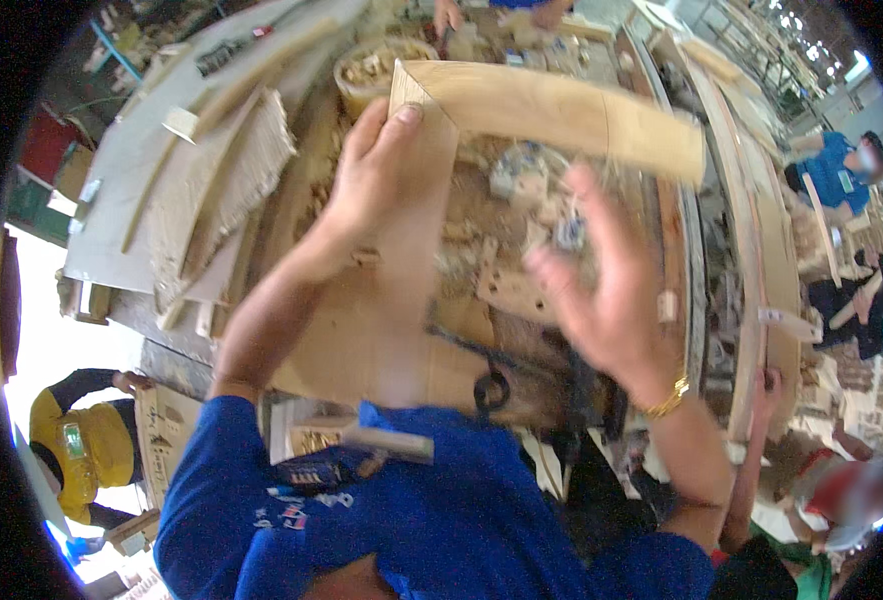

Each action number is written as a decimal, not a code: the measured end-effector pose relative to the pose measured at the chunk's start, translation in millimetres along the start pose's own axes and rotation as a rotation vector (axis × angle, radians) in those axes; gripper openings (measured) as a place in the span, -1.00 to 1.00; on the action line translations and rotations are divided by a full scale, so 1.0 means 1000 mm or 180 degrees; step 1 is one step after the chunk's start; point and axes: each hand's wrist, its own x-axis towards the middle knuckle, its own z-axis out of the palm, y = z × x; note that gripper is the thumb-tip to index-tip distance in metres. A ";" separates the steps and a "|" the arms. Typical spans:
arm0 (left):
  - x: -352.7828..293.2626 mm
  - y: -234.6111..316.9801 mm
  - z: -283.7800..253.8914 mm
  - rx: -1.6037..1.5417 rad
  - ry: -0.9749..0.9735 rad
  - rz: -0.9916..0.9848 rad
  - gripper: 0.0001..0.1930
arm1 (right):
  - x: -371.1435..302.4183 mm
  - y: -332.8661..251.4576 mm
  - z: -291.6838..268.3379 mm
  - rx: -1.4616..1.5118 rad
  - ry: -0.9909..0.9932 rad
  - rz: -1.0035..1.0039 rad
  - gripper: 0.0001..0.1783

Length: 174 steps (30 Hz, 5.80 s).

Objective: The person assembles small wooden frames by inserting cylindrical wooden dowels into pre-drilled holes on rectangular wooden pieces. They use a pneumatic nail gun to fasten the pieces together on a workbench.

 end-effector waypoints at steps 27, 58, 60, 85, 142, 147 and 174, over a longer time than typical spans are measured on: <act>0.051 -0.240 0.009 0.3767 -0.0582 -0.0519 -0.26 | -0.055 0.242 0.089 -0.0655 -0.0800 0.0173 -0.43; 0.046 -0.275 0.004 0.3978 -0.0787 -0.0339 -0.31 | 0.046 0.460 0.054 -0.1844 -0.0292 0.1844 -0.69; 0.045 -0.277 0.004 0.3988 -0.0717 -0.0335 -0.30 | 0.045 0.479 0.055 -0.2123 -0.0588 0.1742 -0.74; 0.033 -0.281 -0.006 0.3898 -0.0550 -0.0373 -0.30 | -0.015 0.338 0.049 -0.0071 0.0735 0.2198 -0.61; 0.009 -0.247 -0.073 0.4466 0.0138 -0.1026 -0.46 | -0.104 0.181 0.204 -0.0216 0.1610 0.1305 -0.93; 0.006 -0.253 -0.078 0.4489 0.0242 -0.0922 -0.46 | -0.102 0.178 0.206 -0.0088 0.1616 0.1388 -0.92; 0.007 -0.245 -0.074 0.4513 0.0097 -0.1013 -0.48 | -0.103 0.178 0.206 -0.0105 0.1688 0.1229 -0.92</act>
